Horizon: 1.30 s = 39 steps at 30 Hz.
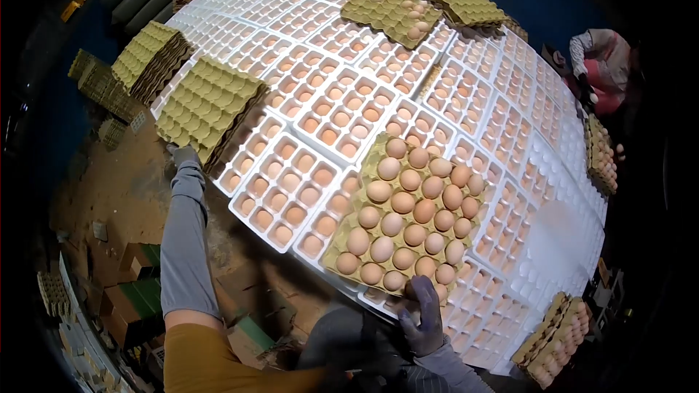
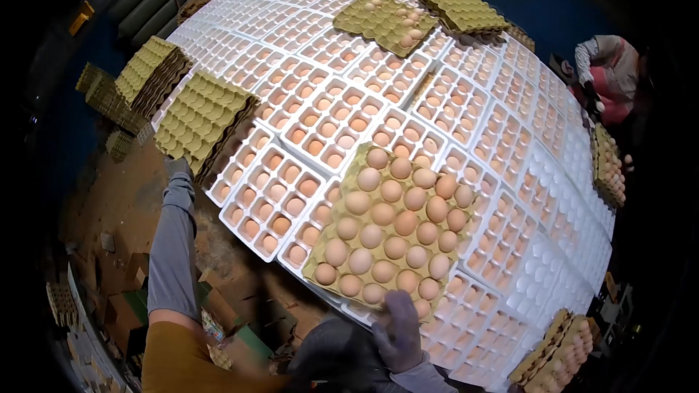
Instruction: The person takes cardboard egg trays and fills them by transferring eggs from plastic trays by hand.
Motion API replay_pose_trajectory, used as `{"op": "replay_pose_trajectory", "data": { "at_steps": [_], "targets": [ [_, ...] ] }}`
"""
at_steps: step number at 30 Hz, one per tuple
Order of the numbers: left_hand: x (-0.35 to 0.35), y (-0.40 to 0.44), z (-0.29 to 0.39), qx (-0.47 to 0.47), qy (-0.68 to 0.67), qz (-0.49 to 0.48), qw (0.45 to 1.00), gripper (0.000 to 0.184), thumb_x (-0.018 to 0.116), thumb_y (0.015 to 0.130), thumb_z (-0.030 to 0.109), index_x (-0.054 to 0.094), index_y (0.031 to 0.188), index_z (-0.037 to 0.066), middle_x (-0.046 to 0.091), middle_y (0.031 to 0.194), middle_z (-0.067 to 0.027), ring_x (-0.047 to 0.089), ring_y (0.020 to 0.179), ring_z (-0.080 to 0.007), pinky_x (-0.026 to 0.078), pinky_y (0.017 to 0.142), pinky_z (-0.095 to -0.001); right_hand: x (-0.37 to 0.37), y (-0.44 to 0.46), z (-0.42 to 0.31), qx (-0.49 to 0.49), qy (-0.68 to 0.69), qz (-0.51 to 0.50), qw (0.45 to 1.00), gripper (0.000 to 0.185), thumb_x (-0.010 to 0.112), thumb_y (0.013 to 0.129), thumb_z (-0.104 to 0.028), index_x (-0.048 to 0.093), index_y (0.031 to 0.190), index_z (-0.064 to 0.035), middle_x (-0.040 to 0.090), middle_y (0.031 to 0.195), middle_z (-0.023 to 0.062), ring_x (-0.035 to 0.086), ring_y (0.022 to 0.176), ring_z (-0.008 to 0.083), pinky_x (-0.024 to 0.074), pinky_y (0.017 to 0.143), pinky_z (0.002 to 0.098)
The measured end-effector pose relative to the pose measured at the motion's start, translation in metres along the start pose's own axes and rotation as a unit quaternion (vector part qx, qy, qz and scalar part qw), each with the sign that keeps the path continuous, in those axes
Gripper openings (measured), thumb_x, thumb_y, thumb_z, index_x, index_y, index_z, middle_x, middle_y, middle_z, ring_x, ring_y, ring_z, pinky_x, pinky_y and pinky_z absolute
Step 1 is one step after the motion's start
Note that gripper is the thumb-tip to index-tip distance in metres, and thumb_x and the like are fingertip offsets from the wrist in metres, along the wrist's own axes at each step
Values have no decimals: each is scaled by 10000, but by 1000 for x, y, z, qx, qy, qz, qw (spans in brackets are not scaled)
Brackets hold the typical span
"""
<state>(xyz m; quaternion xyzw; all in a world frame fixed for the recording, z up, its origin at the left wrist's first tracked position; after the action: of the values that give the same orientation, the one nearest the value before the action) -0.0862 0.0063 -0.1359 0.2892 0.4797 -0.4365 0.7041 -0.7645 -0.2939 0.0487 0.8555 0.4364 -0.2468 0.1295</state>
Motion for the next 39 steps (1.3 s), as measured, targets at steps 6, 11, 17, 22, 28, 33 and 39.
{"op": "replay_pose_trajectory", "data": {
  "at_steps": [6, 11, 17, 22, 28, 33, 39],
  "targets": [
    [-60, -90, 125, 474, -181, 233, 830, 771, 559, 968, 488, 307, 1518, 9, 275, 1571, -239, 313, 1435, -365, 298, 1157, -432, -25, -42, 28, -30, -46, 38, 998, 580, 685, 874, -163, 475, 1398, -29, 503, 1385, 202, 433, 1351, 379, 384, 1105, 463],
    [-153, -499, 207, 632, -340, -329, 614, 459, 440, 1054, 150, 395, 1500, 57, 424, 1527, -84, 409, 1390, -191, 353, 1137, -346, -84, -92, 45, 31, -16, 139, 990, 464, 648, 925, -138, 521, 1366, -67, 554, 1368, 141, 517, 1291, 328, 439, 1073, 430],
    [-170, -853, 153, 621, -274, -606, 415, 318, 605, 945, 27, 633, 1262, 25, 687, 1188, -105, 650, 1094, -197, 500, 941, -328, -211, -198, 95, 50, -49, 199, 977, 360, 696, 893, -125, 630, 1241, -57, 645, 1222, 127, 620, 1139, 275, 520, 933, 376],
    [-175, -1074, 133, 717, -236, -557, 346, 269, 687, 901, 98, 704, 1169, 114, 717, 1082, -97, 703, 952, -233, 557, 822, -336, -372, -297, 149, 136, -105, 273, 947, 251, 734, 846, -86, 688, 1088, -40, 679, 1099, 93, 660, 986, 207, 541, 838, 327],
    [-149, -1259, 130, 853, -279, -344, 277, 339, 660, 904, 141, 644, 1240, 99, 669, 1175, -127, 647, 1041, -341, 522, 921, -371, -531, -320, 286, 40, -318, 308, 896, 254, 715, 840, -193, 668, 1073, -102, 656, 1085, 81, 640, 951, 286, 522, 815, 395],
    [-130, -1271, 126, 757, -186, -517, 353, 309, 611, 953, 150, 623, 1249, 62, 665, 1224, -88, 630, 1124, -250, 497, 976, -336, -560, -291, 348, 33, -251, 219, 942, 452, 742, 825, -265, 629, 1253, -172, 684, 1049, 103, 659, 939, 272, 534, 856, 375],
    [-145, -1256, 120, 634, -76, -631, 440, 311, 694, 907, 269, 631, 1124, 56, 612, 1058, -68, 653, 925, -194, 529, 854, -322, -603, -304, 341, 143, 567, 312, 749, 302, 536, 971, -150, 591, 1229, -3, 667, 992, 61, 670, 877, 170, 574, 854, 308]
  ]
}}
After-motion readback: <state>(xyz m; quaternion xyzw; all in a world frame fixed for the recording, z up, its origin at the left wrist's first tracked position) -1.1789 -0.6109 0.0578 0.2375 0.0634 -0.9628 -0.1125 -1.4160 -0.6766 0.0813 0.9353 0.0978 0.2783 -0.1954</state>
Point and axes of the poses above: each hand's wrist, its own y-axis towards the middle knuckle, its own x-axis out of the palm, z = x × y, the point moved 4 cm from there along y, towards the middle knuckle
